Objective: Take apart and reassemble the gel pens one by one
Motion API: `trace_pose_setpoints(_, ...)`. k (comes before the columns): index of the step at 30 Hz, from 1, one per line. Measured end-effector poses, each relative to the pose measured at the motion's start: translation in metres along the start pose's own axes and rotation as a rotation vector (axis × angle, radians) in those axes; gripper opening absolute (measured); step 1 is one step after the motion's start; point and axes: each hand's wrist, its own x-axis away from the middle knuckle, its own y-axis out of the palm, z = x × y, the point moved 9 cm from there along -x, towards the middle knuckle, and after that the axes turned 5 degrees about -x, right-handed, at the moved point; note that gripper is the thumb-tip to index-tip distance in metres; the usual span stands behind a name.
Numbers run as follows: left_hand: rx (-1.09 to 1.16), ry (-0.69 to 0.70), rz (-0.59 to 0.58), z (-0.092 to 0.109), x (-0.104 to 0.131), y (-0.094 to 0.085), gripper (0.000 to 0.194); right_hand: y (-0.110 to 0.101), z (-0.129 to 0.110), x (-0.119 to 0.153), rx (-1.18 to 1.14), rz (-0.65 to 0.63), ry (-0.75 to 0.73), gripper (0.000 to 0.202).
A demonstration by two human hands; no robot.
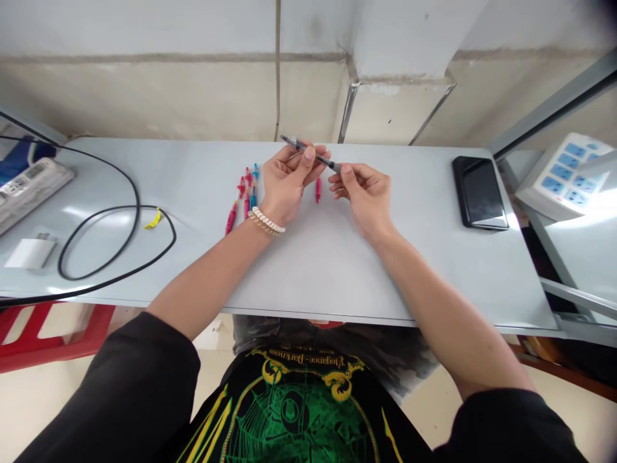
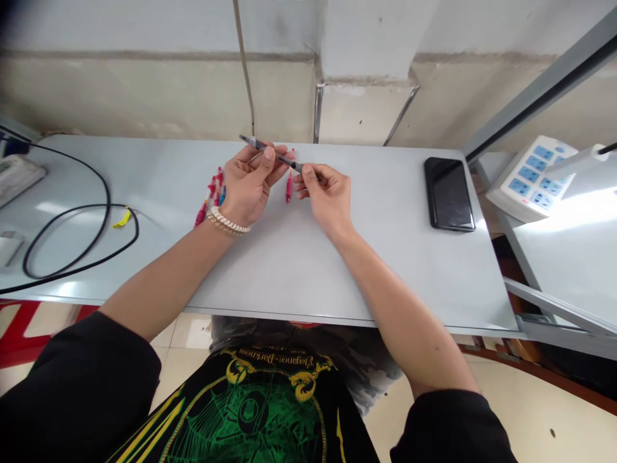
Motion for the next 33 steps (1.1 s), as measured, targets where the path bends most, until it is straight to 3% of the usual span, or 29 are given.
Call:
trace_pose_setpoints(3,0.018,-0.019,0.002,-0.008,-0.003,-0.004,0.004,0.003,-0.004,-0.001,0.002,-0.036,-0.053,0.042)
trace_pose_setpoints(7,0.016,-0.048,0.005,-0.013,-0.003,-0.004,0.005,0.000,0.004,-0.003,-0.055,-0.043,0.018,0.042)
trace_pose_setpoints(11,0.026,-0.059,0.035,-0.013,0.000,-0.004,0.002,-0.003,-0.001,-0.003,-0.057,-0.019,-0.057,0.042)
trace_pose_setpoints(15,-0.020,-0.074,0.027,-0.017,0.002,-0.003,0.002,-0.001,0.009,-0.002,-0.039,-0.028,0.043,0.036)
trace_pose_setpoints(19,-0.037,-0.086,0.069,-0.019,-0.001,-0.009,0.006,-0.008,-0.008,0.000,0.075,0.041,-0.114,0.009)
trace_pose_setpoints(22,0.015,-0.100,0.141,-0.017,-0.002,-0.016,0.012,-0.013,-0.016,0.001,0.168,0.075,-0.172,0.004)
trace_pose_setpoints(27,0.114,-0.143,0.203,-0.015,-0.001,-0.023,0.018,-0.017,-0.019,0.001,0.175,0.066,-0.219,0.017)
trace_pose_setpoints(33,0.168,-0.172,0.239,-0.018,0.002,-0.026,0.023,-0.017,-0.016,0.002,0.150,0.066,-0.189,0.013)
